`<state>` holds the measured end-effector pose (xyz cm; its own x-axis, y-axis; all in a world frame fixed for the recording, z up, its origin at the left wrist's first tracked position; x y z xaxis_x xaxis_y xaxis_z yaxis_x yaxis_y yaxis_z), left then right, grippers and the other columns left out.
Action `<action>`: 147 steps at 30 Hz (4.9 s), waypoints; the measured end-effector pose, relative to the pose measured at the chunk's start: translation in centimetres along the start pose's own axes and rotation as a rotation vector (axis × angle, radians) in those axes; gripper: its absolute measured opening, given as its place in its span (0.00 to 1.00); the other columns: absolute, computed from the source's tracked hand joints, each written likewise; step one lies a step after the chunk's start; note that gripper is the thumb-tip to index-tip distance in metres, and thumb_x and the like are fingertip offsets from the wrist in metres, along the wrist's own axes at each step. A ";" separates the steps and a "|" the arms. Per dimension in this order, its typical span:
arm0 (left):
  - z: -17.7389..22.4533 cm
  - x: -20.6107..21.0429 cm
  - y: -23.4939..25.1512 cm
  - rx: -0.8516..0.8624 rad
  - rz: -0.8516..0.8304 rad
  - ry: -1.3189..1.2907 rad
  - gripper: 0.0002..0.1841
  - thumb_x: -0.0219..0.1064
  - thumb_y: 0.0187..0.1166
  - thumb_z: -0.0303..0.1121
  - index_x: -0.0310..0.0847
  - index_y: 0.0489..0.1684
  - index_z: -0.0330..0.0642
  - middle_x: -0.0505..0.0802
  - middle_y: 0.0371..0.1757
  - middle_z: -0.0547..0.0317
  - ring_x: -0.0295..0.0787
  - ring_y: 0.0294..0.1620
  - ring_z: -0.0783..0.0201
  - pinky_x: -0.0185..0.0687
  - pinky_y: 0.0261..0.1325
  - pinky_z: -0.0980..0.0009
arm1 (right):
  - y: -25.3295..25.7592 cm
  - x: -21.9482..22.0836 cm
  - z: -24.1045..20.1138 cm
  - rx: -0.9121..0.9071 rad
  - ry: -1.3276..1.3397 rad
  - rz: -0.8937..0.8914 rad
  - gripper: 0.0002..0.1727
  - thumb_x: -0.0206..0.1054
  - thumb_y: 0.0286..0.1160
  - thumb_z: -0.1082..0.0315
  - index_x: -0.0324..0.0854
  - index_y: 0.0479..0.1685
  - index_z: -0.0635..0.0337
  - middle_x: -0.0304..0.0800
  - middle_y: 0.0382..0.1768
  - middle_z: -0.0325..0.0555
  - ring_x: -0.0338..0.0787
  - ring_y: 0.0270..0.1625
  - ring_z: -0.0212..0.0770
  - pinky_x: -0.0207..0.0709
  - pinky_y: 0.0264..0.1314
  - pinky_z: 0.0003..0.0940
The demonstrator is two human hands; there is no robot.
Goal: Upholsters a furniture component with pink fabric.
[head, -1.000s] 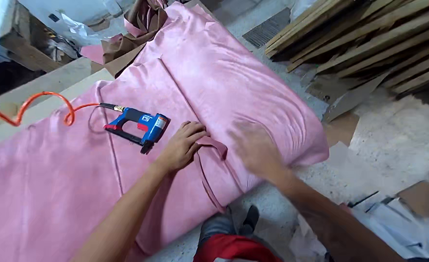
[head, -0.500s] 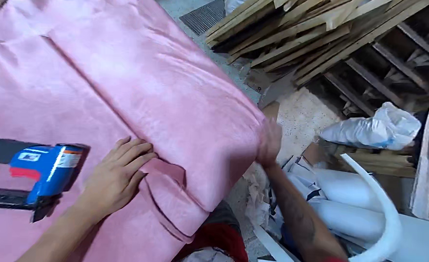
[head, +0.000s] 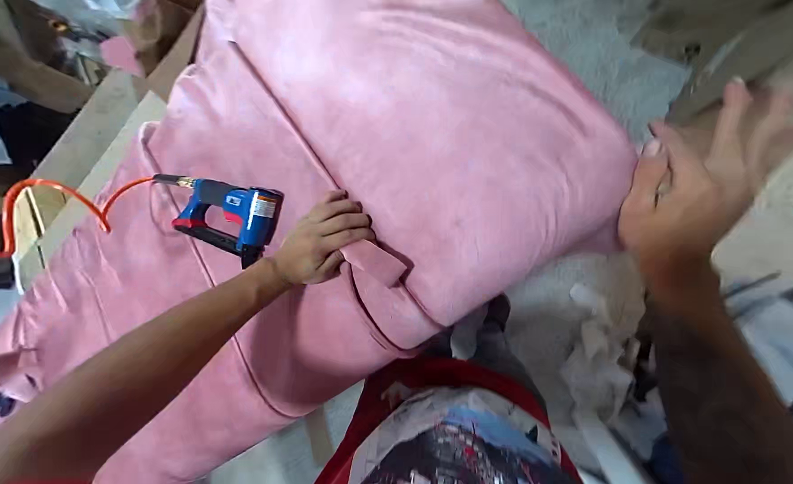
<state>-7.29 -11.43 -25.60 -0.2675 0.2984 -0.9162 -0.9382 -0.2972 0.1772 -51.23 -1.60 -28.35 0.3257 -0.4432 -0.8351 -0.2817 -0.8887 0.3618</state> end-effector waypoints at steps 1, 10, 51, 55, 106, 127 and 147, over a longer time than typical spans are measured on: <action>-0.5 -0.5 0.2 -0.029 0.056 0.011 0.34 0.32 0.92 0.51 0.89 0.63 0.44 0.90 0.69 0.51 0.74 0.83 0.50 0.47 0.93 0.42 | 0.6 -0.8 -3.7 -0.034 -0.023 0.042 0.29 0.48 0.92 0.52 0.72 0.85 0.57 0.49 0.94 0.62 0.41 0.95 0.71 0.33 0.93 0.75; -1.7 -3.2 -3.7 -0.435 0.694 -0.322 0.26 0.40 0.94 0.37 0.87 0.49 0.30 0.94 0.54 0.45 0.90 0.64 0.56 0.83 0.73 0.51 | 3.3 6.3 -15.0 -0.367 -0.129 -0.458 0.29 0.38 0.94 0.45 0.64 0.91 0.25 0.55 0.95 0.42 0.41 0.96 0.68 0.30 0.82 0.91; -5.2 -2.0 -1.1 -0.599 0.290 0.155 0.22 0.54 0.83 0.28 0.86 0.70 0.54 0.86 0.78 0.66 0.70 0.88 0.56 0.57 0.89 0.38 | 17.1 20.0 -30.4 -0.539 -0.276 -0.476 0.28 0.34 0.94 0.47 0.61 0.90 0.19 0.58 0.93 0.33 0.53 0.95 0.55 0.45 0.88 0.78; -5.6 -1.9 -0.3 -0.643 0.216 0.101 0.22 0.48 0.86 0.29 0.85 0.70 0.50 0.83 0.81 0.64 0.63 0.91 0.56 0.47 0.94 0.42 | 26.8 21.1 -28.1 -0.336 -0.384 -0.383 0.31 0.34 0.92 0.45 0.61 0.92 0.29 0.54 0.95 0.45 0.46 0.96 0.62 0.37 0.87 0.82; -13.7 -3.9 5.7 -1.284 0.496 0.207 0.17 0.55 0.82 0.37 0.91 0.48 0.39 0.82 0.75 0.25 0.71 0.83 0.30 0.56 0.89 0.41 | 24.0 29.5 -45.7 -0.760 -0.358 -0.776 0.40 0.56 0.84 0.58 0.49 0.96 0.58 0.40 0.98 0.48 0.37 0.96 0.69 0.36 0.80 0.92; -14.0 -4.0 4.8 -1.221 0.544 0.152 0.18 0.53 0.81 0.38 0.90 0.48 0.42 0.75 0.83 0.28 0.62 0.90 0.35 0.49 0.93 0.43 | 32.5 33.4 -51.8 -0.822 -0.221 -0.645 0.25 0.57 0.82 0.59 0.82 0.72 0.60 0.66 0.89 0.50 0.48 0.95 0.66 0.30 0.80 0.92; -13.8 -4.5 5.1 -1.244 0.407 0.267 0.35 0.45 0.90 0.59 0.88 0.57 0.34 0.71 0.87 0.31 0.55 0.93 0.38 0.48 0.94 0.43 | 39.4 28.4 -33.1 -0.481 -0.256 -0.465 0.35 0.36 0.90 0.41 0.54 0.95 0.37 0.52 0.95 0.49 0.42 0.95 0.70 0.32 0.81 0.91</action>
<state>-7.86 -26.77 -25.56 -0.2941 -0.1508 -0.9438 0.0582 -0.9885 0.1398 -23.19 -53.05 -24.06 0.0765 -0.0173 -0.9969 0.2829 -0.9584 0.0383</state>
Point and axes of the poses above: each hand's wrist, its own y-axis towards the middle knuckle, its own x-axis out of the palm, z = x × y, the point moved 6 cm from there along y, towards the middle knuckle
